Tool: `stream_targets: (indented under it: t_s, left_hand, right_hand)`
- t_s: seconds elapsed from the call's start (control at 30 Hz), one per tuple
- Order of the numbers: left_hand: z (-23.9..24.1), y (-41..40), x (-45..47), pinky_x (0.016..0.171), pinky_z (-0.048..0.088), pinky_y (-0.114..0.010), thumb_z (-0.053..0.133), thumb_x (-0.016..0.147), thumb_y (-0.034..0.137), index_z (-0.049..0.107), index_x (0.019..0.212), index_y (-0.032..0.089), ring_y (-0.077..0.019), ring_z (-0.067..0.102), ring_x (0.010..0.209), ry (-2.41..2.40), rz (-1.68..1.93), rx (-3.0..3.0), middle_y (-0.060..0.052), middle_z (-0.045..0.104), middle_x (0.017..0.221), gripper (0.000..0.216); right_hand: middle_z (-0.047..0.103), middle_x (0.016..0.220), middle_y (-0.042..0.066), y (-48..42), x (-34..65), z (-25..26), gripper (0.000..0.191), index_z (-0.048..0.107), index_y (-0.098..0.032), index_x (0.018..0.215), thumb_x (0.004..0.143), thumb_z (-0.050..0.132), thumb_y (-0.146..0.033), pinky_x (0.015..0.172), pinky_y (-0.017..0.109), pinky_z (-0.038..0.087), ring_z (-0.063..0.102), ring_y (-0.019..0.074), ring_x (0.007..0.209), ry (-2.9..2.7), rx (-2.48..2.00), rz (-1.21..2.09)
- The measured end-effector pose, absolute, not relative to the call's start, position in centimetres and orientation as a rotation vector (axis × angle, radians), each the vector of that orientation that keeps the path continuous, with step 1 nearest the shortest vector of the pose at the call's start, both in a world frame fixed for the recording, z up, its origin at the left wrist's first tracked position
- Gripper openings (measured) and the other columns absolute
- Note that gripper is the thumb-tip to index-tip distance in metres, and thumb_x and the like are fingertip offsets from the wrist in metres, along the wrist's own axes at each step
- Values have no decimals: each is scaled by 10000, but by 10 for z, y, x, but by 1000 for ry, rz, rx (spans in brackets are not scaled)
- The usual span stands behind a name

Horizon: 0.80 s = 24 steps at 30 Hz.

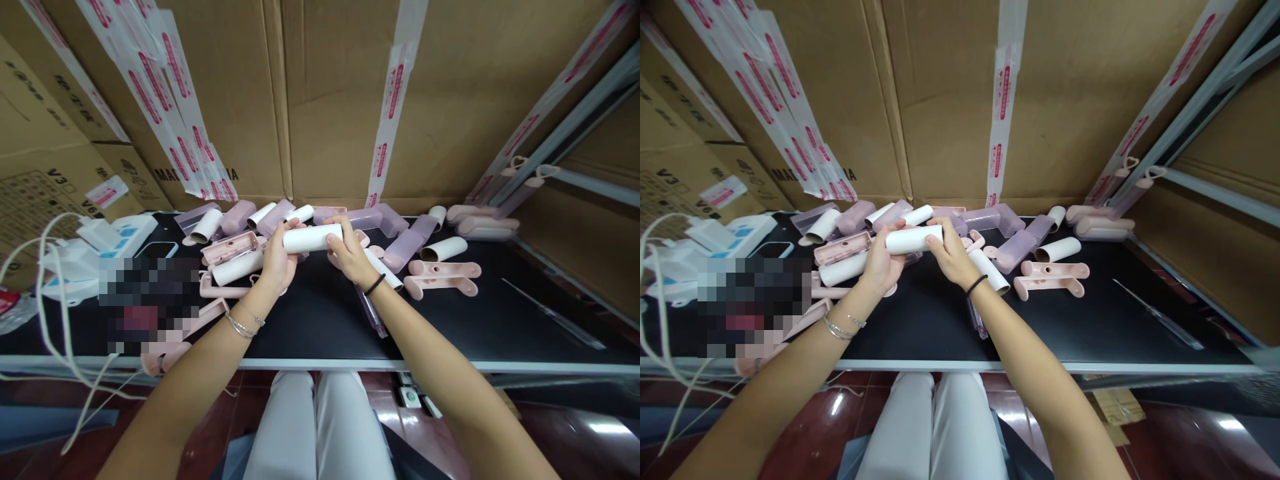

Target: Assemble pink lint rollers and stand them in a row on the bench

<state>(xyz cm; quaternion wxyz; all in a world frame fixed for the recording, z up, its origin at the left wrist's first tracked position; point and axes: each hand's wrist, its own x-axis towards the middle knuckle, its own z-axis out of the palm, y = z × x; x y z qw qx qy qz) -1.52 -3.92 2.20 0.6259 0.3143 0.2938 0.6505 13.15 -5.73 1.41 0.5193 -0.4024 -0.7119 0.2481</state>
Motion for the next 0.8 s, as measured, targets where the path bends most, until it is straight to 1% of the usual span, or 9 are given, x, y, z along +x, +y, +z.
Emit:
stream_targets:
  t_s: [0.17, 0.23, 0.37, 0.43, 0.5, 0.57, 0.63, 0.7, 0.8]
  left_hand:
    - [22, -39, -15, 802, 491, -287, 612, 764, 357, 631, 895, 159, -182, 651, 902, 658, 1475, 708, -34, 689, 801, 238]
    - [21, -40, -15, 781, 497, -283, 592, 781, 375, 633, 888, 169, -182, 643, 913, 649, 1502, 753, -39, 690, 846, 236]
    - [17, -44, -13, 765, 504, -266, 580, 811, 440, 649, 900, 198, -182, 620, 964, 602, 1598, 968, -52, 675, 1019, 268]
    - [13, -44, -12, 765, 503, -253, 569, 825, 474, 648, 939, 213, -180, 616, 977, 599, 1640, 1048, -59, 668, 1050, 295]
    - [10, -43, -12, 758, 503, -246, 521, 846, 525, 642, 969, 220, -182, 617, 979, 639, 1679, 1077, -69, 672, 1036, 351]
    - [8, -43, -14, 762, 501, -243, 470, 856, 570, 638, 991, 225, -187, 614, 998, 696, 1705, 1114, -77, 671, 1046, 406]
    - [8, -44, -16, 796, 493, -243, 467, 851, 586, 635, 1023, 232, -193, 593, 1054, 735, 1707, 1200, -80, 657, 1109, 428]
    - [8, -47, -18, 849, 477, -247, 503, 835, 580, 629, 1066, 235, -198, 564, 1113, 739, 1697, 1313, -81, 636, 1169, 435]
    - [7, -48, -19, 907, 452, -260, 525, 822, 577, 638, 1076, 225, -200, 552, 1128, 734, 1681, 1422, -86, 636, 1164, 449]
  right_hand:
    - [539, 1060, 70, -57, 132, 16, 327, 441, -209, 1135, 899, 372, -425, 741, 341, 455, 535, 191, 857, -1689, -988, 595]
    - [541, 1062, 77, -59, 131, 18, 338, 439, -201, 1137, 895, 375, -428, 743, 338, 453, 536, 196, 879, -1680, -996, 557]
    - [551, 1037, 86, -60, 130, 20, 352, 437, -197, 1125, 885, 386, -450, 707, 326, 450, 539, 201, 876, -1635, -995, 485]
    - [557, 972, 72, -60, 129, 20, 344, 441, -203, 1102, 880, 392, -461, 671, 317, 445, 542, 192, 818, -1598, -993, 490]
    - [549, 856, 41, -59, 128, 20, 325, 444, -213, 1069, 878, 394, -471, 622, 305, 432, 531, 174, 721, -1553, -1010, 533]
    - [500, 705, -3, -58, 126, 19, 302, 440, -226, 1032, 881, 384, -481, 556, 292, 407, 491, 155, 598, -1492, -1036, 630]
    - [420, 584, -41, -57, 123, 20, 285, 428, -238, 995, 886, 367, -495, 486, 282, 365, 430, 143, 492, -1416, -1052, 762]
    - [357, 516, -62, -55, 121, 21, 279, 412, -248, 944, 888, 349, -514, 429, 275, 318, 378, 137, 425, -1338, -1060, 876]
    - [301, 478, -75, -53, 121, 23, 306, 379, -256, 843, 886, 337, -556, 380, 265, 268, 323, 121, 376, -1256, -1075, 938]
